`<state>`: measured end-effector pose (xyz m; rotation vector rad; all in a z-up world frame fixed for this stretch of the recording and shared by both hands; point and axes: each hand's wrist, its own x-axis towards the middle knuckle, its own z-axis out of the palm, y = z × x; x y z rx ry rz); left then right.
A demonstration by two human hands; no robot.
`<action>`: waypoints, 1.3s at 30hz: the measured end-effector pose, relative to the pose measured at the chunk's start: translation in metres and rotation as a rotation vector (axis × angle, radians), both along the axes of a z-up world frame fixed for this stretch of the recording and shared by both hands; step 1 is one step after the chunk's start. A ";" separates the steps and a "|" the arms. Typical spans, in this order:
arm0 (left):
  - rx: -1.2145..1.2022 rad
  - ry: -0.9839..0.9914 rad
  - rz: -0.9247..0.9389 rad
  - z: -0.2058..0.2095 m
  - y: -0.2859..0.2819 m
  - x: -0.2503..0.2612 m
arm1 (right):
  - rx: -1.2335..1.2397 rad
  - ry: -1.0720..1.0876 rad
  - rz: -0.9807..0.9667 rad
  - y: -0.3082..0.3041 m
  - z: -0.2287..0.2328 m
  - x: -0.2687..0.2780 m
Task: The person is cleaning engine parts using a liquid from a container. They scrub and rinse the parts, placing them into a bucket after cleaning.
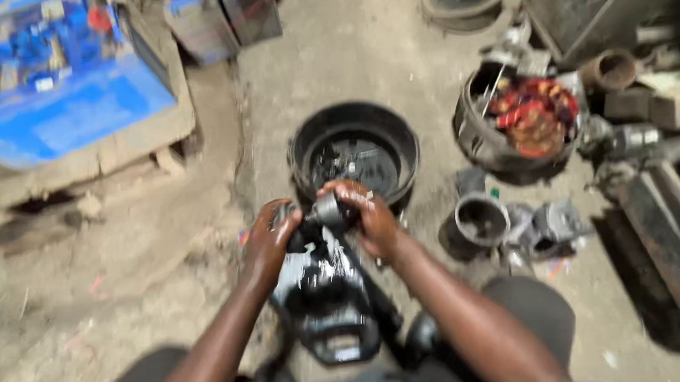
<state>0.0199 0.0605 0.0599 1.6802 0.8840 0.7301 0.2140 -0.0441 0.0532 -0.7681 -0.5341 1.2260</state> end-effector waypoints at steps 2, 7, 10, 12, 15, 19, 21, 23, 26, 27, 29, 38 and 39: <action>-0.094 -0.137 0.034 0.002 0.004 0.001 | 0.175 -0.159 0.032 0.002 0.001 0.009; -0.637 0.089 0.082 -0.011 -0.011 0.010 | -0.549 0.191 -0.055 0.018 -0.022 -0.022; -0.670 0.027 0.070 -0.024 -0.022 -0.004 | -0.557 0.152 -0.020 0.008 -0.040 -0.033; -0.290 -0.119 0.064 -0.008 -0.011 -0.009 | -0.280 0.058 -0.090 0.009 -0.023 -0.016; 0.020 -0.346 0.017 0.002 -0.009 -0.013 | 0.098 -0.063 -0.076 0.002 -0.006 -0.010; -0.206 -0.161 0.117 -0.007 -0.009 0.002 | -0.099 0.069 0.004 0.024 0.008 -0.031; -0.399 0.067 0.189 -0.026 -0.017 0.003 | -0.709 0.197 -0.114 0.017 -0.004 -0.043; -0.098 0.000 0.065 -0.023 0.015 0.014 | -0.571 0.073 -0.151 0.034 0.003 -0.023; 0.151 -0.196 0.027 -0.018 0.011 -0.014 | -0.153 -0.031 -0.066 0.014 0.004 -0.018; 0.233 -0.308 0.035 -0.009 0.018 -0.007 | 0.053 -0.077 -0.018 0.020 0.013 -0.006; 0.108 -0.294 0.038 -0.001 0.006 -0.012 | 0.186 -0.075 0.041 0.014 0.014 -0.014; -0.094 -0.016 0.194 0.013 0.000 -0.005 | -0.239 0.026 -0.040 0.024 0.010 -0.025; 0.036 -0.094 0.212 0.017 0.003 -0.009 | -0.039 0.004 0.001 0.023 0.018 -0.018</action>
